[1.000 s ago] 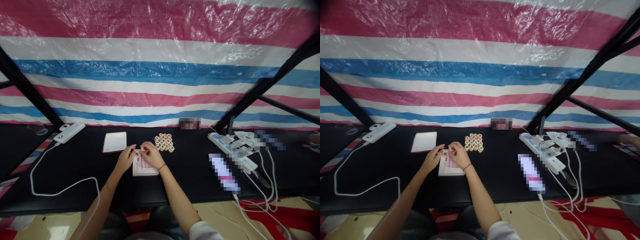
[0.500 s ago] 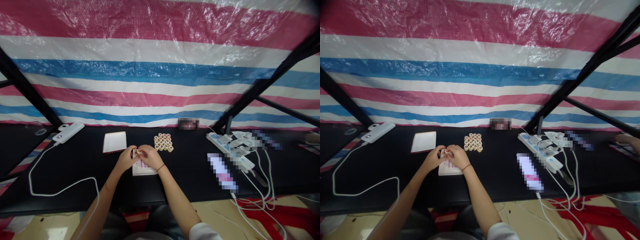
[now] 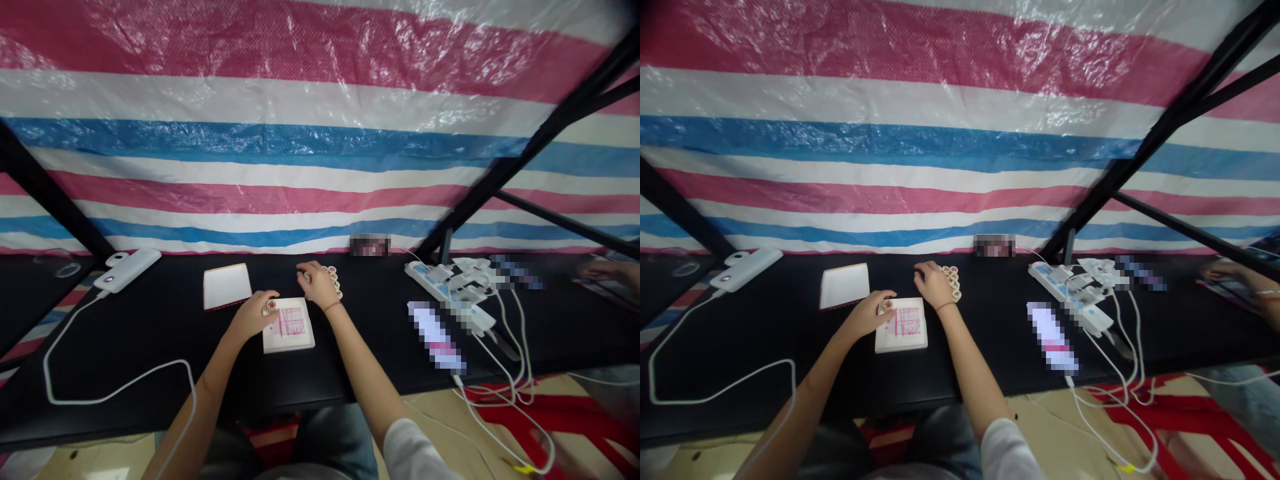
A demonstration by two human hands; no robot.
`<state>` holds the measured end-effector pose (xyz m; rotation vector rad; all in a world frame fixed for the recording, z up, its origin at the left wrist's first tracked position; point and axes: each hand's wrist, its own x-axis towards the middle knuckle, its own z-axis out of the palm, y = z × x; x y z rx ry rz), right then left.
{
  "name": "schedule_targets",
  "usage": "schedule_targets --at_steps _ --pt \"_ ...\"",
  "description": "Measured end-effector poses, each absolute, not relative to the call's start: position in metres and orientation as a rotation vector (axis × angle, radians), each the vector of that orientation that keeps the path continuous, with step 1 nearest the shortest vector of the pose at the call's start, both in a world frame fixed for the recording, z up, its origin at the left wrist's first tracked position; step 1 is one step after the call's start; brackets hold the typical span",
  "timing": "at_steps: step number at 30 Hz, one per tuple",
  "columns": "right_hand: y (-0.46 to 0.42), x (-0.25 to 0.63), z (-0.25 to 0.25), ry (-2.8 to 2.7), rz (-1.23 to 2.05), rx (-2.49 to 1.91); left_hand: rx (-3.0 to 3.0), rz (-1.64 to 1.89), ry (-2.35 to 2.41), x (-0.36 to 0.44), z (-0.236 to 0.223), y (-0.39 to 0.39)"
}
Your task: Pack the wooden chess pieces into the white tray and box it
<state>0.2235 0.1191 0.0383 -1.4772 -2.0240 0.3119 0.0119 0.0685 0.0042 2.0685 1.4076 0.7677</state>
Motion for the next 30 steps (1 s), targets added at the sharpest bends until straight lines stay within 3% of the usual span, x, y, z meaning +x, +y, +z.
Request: schedule_targets --at_steps 5,14,30 --pt "0.171 0.255 0.063 -2.179 0.349 -2.013 2.130 0.712 1.412 0.010 0.007 0.070" --pt "0.203 0.264 0.062 -2.346 0.617 -2.082 2.116 0.737 1.364 0.003 0.002 0.072" --pt "0.223 0.250 0.068 -2.376 0.761 -2.178 2.051 0.766 1.364 0.004 0.000 0.069"
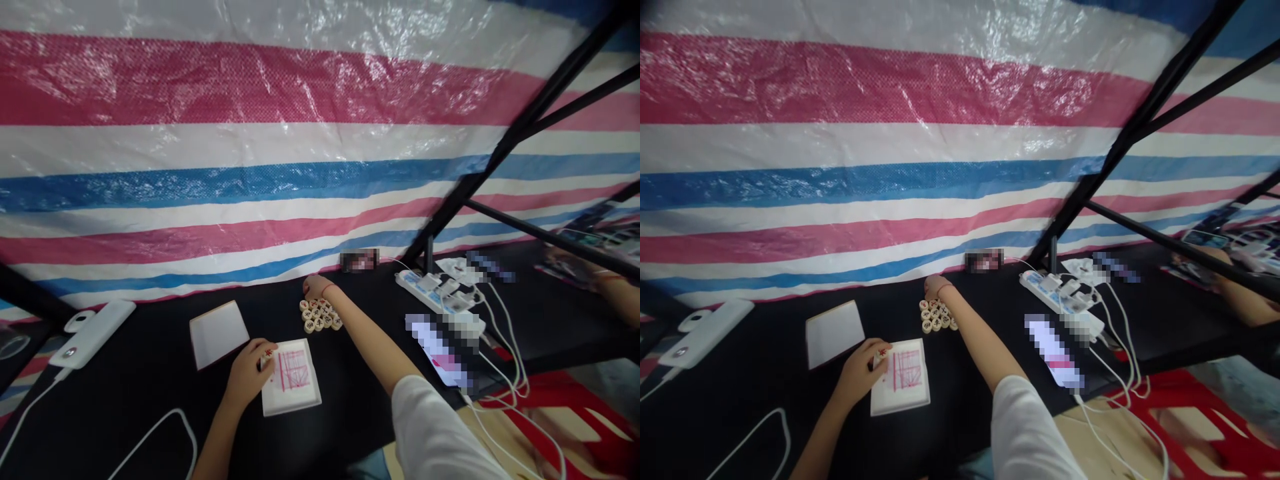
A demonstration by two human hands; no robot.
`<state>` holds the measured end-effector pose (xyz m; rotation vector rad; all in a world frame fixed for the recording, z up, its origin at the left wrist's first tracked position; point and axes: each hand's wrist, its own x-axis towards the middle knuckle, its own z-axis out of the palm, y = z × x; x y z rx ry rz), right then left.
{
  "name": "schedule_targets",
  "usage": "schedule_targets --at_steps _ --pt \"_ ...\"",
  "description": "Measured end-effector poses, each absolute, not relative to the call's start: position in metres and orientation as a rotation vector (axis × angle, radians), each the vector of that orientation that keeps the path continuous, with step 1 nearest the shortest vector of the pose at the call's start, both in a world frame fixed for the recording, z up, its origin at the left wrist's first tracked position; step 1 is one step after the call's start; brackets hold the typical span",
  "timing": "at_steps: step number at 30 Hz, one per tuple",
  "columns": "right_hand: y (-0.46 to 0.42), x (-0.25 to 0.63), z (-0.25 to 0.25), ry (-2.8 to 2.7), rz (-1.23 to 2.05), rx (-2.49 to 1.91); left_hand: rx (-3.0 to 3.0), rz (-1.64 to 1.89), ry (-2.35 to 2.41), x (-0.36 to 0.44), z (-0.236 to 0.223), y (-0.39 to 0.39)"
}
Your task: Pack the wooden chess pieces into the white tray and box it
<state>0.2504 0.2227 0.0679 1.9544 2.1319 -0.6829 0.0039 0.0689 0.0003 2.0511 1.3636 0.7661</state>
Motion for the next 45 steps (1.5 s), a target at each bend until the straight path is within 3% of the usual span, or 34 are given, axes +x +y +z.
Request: schedule_targets --at_steps 18,26,31,38,45 --pt "0.239 0.256 0.048 2.347 -0.459 1.865 2.041 0.728 1.418 0.005 0.000 0.067" --pt "0.209 0.258 0.087 2.579 -0.430 2.019 2.025 0.683 1.425 0.005 0.001 0.064" --pt "0.154 0.243 0.104 2.965 -0.787 1.896 1.982 0.677 1.479 0.003 -0.003 0.064" --pt "0.090 0.222 0.071 3.212 -1.136 1.708 2.044 0.611 1.483 0.007 0.001 0.066" --pt "0.061 0.213 0.041 3.098 -1.319 1.992 2.098 0.580 1.311 0.005 0.014 0.076"
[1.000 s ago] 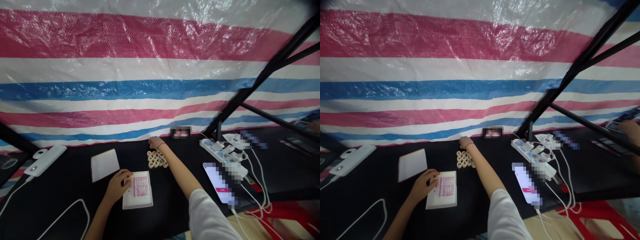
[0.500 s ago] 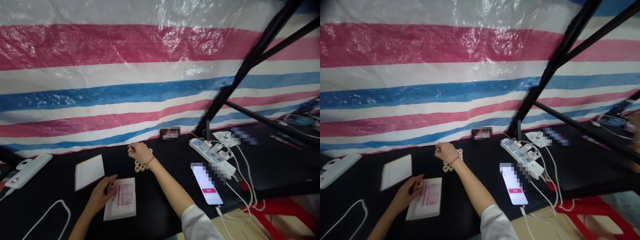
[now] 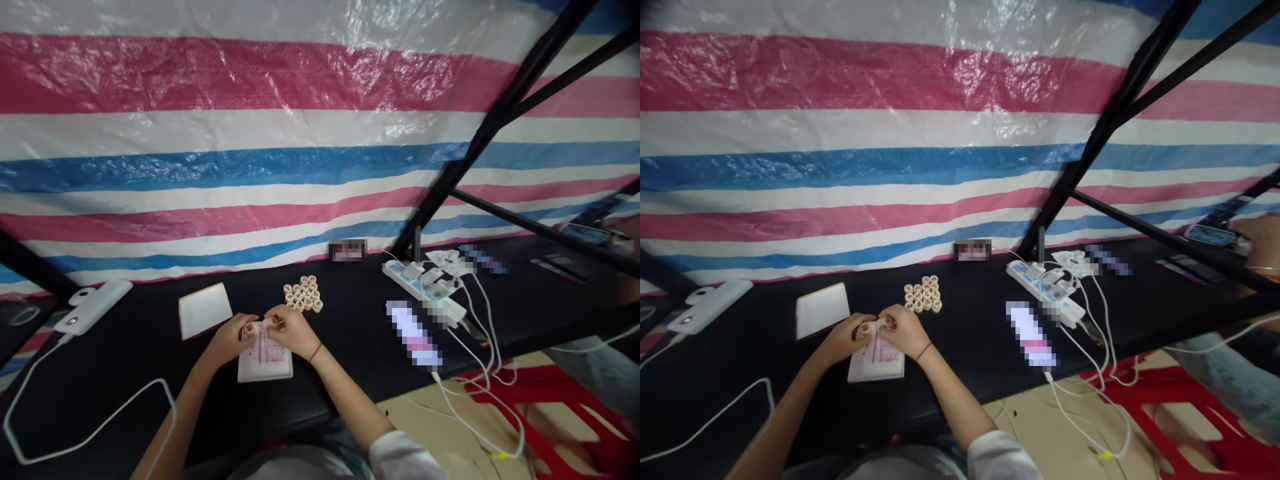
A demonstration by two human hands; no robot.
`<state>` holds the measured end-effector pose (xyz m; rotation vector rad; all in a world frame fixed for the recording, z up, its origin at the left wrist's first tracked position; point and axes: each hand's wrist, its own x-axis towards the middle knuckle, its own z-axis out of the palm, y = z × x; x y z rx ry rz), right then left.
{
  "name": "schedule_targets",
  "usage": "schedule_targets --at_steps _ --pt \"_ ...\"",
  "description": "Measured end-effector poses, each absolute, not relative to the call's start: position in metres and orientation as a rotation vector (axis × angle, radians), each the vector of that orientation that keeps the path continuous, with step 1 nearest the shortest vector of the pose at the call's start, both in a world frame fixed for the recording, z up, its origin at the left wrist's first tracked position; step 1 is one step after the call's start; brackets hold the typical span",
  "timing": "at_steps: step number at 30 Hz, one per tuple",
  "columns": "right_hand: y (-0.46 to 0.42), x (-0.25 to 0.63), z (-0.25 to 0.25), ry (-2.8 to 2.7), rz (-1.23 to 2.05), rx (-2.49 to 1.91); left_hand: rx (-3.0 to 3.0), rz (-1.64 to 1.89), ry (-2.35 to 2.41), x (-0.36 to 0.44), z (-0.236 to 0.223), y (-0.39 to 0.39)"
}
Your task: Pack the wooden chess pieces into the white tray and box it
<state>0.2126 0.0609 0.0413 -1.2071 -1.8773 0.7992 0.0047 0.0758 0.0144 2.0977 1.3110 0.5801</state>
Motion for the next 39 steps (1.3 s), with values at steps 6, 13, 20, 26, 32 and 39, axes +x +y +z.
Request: schedule_targets --at_steps 6,13,20,26,32,39 --pt "0.049 0.211 0.031 -1.871 0.696 -1.317 2.133 0.656 1.328 0.002 0.006 0.070" --pt "0.048 0.191 0.026 -2.119 0.502 -1.371 2.124 0.728 1.366 0.004 -0.002 0.066" --pt "0.046 0.188 0.030 -2.182 0.486 -1.426 2.148 0.744 1.271 0.005 0.003 0.066" --pt "0.043 0.195 0.023 -2.217 0.527 -1.328 2.238 0.673 1.314 0.013 0.003 0.068" --pt "0.043 0.193 0.016 -2.261 0.482 -1.340 2.234 0.669 1.294 0.011 -0.001 0.071" --pt "0.044 0.191 0.013 -2.279 0.360 -1.288 2.210 0.698 1.291 0.012 0.000 0.070"
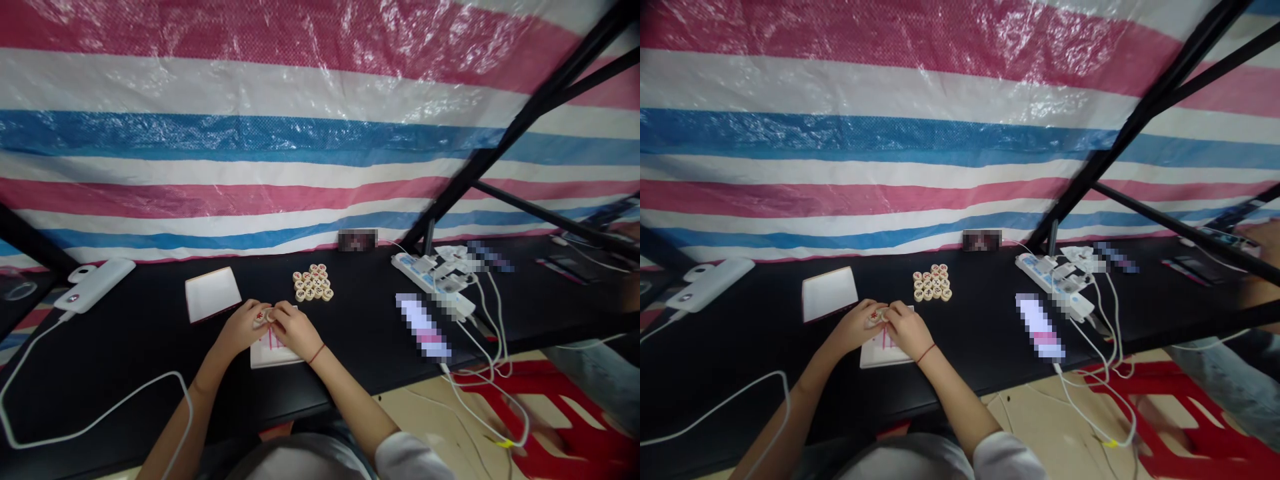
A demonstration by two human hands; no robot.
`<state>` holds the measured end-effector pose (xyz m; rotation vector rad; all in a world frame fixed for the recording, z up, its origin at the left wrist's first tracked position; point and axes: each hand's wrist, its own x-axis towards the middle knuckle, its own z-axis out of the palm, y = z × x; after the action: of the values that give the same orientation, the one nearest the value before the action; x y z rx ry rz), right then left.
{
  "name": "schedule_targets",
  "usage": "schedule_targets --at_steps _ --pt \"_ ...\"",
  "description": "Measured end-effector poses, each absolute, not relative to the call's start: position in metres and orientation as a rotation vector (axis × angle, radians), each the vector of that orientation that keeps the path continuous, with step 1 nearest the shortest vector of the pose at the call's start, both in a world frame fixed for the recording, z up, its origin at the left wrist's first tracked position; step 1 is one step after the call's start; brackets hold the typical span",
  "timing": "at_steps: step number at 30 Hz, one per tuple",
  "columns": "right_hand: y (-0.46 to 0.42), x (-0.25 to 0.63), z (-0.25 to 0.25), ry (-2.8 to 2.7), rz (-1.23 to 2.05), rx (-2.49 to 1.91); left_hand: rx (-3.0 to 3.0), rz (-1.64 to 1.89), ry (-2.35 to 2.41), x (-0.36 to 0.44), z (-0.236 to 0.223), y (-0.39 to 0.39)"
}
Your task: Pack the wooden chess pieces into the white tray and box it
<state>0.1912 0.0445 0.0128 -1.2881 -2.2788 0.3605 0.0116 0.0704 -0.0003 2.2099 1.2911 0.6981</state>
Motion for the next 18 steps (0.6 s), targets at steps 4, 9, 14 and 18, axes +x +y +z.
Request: schedule_targets --at_steps 4,9,14,18 --pt "0.047 0.191 0.012 -2.331 0.256 -1.326 2.204 0.693 1.298 0.011 -0.001 0.070" --pt "0.049 0.188 0.011 -2.413 0.166 -1.418 2.203 0.700 1.276 0.009 -0.006 0.072" --pt "0.048 0.196 0.021 -2.402 0.224 -1.357 2.238 0.710 1.248 0.008 -0.006 0.074" --pt "0.050 0.216 0.033 -2.248 0.295 -1.354 2.392 0.670 1.356 0.009 -0.001 0.074"
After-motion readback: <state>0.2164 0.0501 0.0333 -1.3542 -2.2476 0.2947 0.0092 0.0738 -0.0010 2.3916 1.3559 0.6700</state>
